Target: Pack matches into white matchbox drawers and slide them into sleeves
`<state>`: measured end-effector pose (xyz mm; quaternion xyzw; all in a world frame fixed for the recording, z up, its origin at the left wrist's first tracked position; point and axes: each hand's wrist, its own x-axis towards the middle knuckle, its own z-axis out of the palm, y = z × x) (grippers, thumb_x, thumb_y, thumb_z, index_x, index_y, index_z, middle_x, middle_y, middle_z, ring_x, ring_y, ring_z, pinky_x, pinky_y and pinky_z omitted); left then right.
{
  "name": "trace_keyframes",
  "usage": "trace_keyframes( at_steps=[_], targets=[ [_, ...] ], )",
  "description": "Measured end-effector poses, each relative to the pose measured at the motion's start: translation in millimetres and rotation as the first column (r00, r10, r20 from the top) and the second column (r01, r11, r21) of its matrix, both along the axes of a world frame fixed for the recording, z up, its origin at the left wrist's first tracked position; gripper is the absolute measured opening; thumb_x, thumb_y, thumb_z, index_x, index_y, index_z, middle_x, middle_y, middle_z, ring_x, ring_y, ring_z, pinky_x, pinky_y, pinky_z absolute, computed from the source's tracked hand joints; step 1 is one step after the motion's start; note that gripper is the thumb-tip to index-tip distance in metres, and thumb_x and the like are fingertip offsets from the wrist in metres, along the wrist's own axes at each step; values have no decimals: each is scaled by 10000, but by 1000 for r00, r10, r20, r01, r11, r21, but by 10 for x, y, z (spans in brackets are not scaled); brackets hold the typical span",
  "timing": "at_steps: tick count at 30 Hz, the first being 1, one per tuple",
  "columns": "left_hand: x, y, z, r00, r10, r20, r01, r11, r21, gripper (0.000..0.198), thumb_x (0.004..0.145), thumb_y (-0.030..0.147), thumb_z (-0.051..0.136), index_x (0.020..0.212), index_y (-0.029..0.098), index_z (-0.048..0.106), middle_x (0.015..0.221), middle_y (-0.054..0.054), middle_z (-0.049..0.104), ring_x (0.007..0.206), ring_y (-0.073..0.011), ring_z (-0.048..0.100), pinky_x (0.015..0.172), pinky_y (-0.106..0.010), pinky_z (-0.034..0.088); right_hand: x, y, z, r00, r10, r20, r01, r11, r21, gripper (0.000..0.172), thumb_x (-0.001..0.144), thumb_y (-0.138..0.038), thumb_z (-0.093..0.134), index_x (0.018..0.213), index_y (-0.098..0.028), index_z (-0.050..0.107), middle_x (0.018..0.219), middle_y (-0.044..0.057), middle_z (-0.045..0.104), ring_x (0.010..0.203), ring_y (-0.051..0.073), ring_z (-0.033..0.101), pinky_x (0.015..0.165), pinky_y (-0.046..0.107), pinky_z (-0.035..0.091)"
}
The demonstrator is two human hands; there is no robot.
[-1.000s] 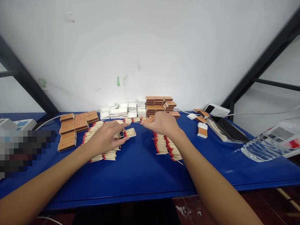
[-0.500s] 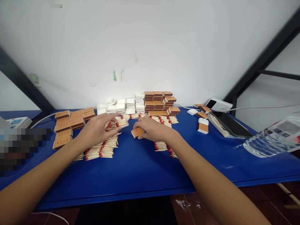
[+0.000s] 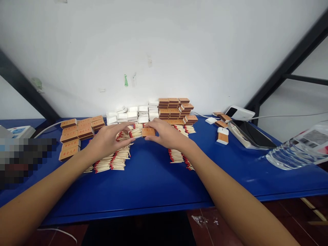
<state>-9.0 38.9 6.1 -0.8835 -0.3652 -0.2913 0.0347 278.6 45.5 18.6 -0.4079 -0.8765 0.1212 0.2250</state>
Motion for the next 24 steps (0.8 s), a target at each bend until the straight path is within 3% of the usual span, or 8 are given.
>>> trace_keyframes(
  at_steps=[4, 10, 18, 24],
  targets=[
    [-3, 22, -19, 998, -62, 31, 62, 998, -6, 408, 1024, 366, 755, 1394, 200, 711, 1281, -111, 816, 1107, -268, 796, 1006, -432, 644, -11, -1, 5, 999, 24, -46, -24, 1000, 11, 393, 998, -376, 764, 1369, -254, 711, 1278, 118, 695, 1123, 289, 677, 996, 457, 569],
    [-4, 37, -12, 994, -76, 79, 80, 996, -47, 407, 999, 361, 780, 1377, 218, 735, 1359, -104, 798, 1204, -275, 785, 1063, -455, 644, 2, 38, -22, 995, 30, -97, -32, 999, -21, 387, 1008, -354, 744, 1388, -289, 712, 1324, 115, 694, 1126, 283, 677, 952, 446, 597],
    [-13, 36, 49, 983, -107, 148, 121, 989, -85, 427, 972, 366, 826, 1370, 236, 742, 1364, -83, 799, 1207, -260, 784, 1094, -452, 638, -58, 15, -25, 992, 46, -118, -44, 999, 17, 352, 1005, -320, 739, 1355, -286, 733, 1326, 112, 729, 1206, 298, 681, 1032, 479, 576],
    [16, 22, 97, 933, -59, 356, 126, 978, -169, 442, 925, 412, 869, 1311, 221, 773, 1207, -71, 840, 1044, -224, 807, 1021, -412, 675, -70, 32, -48, 960, 0, -279, -40, 990, -139, 384, 984, -373, 745, 1354, -273, 723, 1436, 118, 719, 1315, 312, 664, 1041, 507, 606]
  ],
)
